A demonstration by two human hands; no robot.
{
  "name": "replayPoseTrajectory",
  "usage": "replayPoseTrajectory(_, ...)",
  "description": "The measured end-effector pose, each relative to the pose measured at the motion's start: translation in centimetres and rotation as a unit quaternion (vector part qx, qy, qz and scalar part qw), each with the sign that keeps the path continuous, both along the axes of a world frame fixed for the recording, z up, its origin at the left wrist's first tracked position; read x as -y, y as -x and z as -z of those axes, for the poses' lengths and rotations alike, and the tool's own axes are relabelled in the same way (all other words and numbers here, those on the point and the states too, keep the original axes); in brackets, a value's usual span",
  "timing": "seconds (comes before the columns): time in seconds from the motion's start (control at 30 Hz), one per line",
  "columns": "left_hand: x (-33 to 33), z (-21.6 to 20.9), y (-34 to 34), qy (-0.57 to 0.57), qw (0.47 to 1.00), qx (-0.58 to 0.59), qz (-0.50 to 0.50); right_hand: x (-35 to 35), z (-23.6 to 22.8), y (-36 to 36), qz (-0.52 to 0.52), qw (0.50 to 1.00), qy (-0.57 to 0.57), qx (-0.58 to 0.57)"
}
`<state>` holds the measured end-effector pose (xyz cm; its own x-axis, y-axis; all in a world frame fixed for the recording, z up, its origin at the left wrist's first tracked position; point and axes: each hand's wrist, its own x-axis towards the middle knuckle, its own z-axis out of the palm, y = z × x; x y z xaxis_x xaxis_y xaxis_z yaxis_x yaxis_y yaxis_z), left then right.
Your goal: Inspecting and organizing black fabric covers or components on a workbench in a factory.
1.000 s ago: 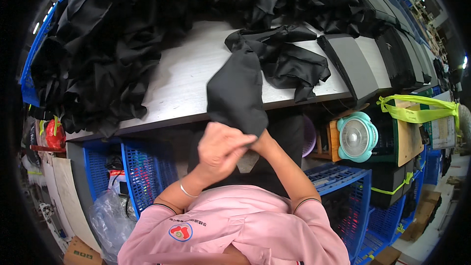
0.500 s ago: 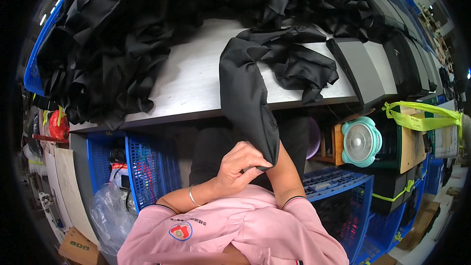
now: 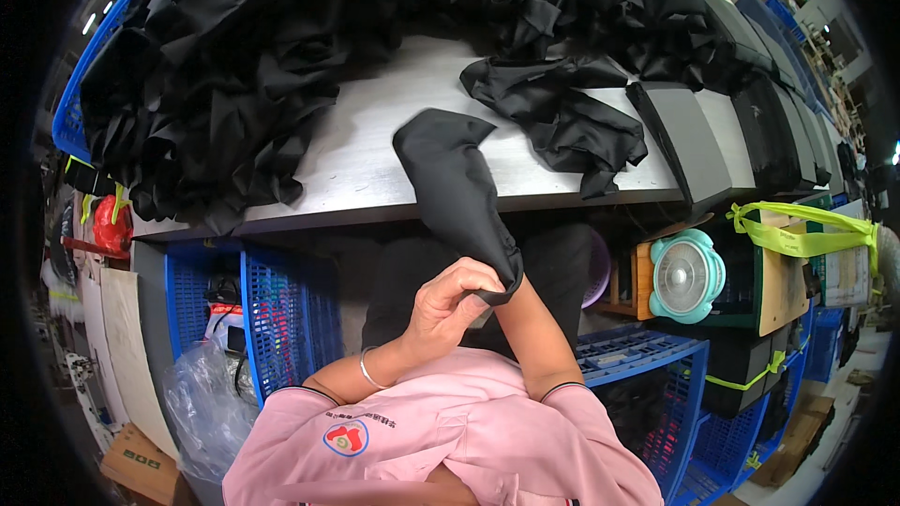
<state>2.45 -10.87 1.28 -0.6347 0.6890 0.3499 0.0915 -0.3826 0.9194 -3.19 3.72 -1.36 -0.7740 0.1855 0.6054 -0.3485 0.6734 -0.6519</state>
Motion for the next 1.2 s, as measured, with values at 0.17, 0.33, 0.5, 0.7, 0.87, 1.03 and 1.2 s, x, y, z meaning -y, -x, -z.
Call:
replayPoseTrajectory(0.17, 0.2, -0.1, -0.6, 0.005, 0.999, 0.005, 0.031, 0.3, -0.1, -0.9, -0.013, 1.000, 0.007, 0.007)
replayPoseTrajectory(0.33, 0.1, 0.3, -1.5, 0.005, 0.999, -0.016, 0.032, 0.7, -0.2, -0.5, -0.031, 1.000, -0.001, 0.005)
replayPoseTrajectory(0.5, 0.6, 0.0, -1.9, 0.056, 0.994, 0.016, 0.089, 0.4, 0.0, 2.4, 0.013, 0.998, -0.055, -0.002)
replayPoseTrajectory(0.7, 1.0, -0.3, 0.8, 0.039, 0.995, 0.086, -0.027, 1.0, -0.2, 4.4, -0.002, 0.998, -0.058, -0.026)
replayPoseTrajectory(0.87, 0.8, -0.1, 0.7, 0.053, 0.997, 0.044, 0.018, 1.6, -1.8, 4.6, 0.008, 0.996, -0.080, -0.031)
replayPoseTrajectory(1.03, 0.6, -0.7, -0.4, 0.073, 0.995, 0.066, 0.014, 1.5, -1.7, 3.3, -0.030, 0.999, 0.019, 0.023)
replayPoseTrajectory(1.2, 0.0, -0.7, 2.5, 0.090, 0.961, -0.080, -0.249, 1.8, -0.1, 2.2, -0.040, 0.984, 0.136, -0.112)
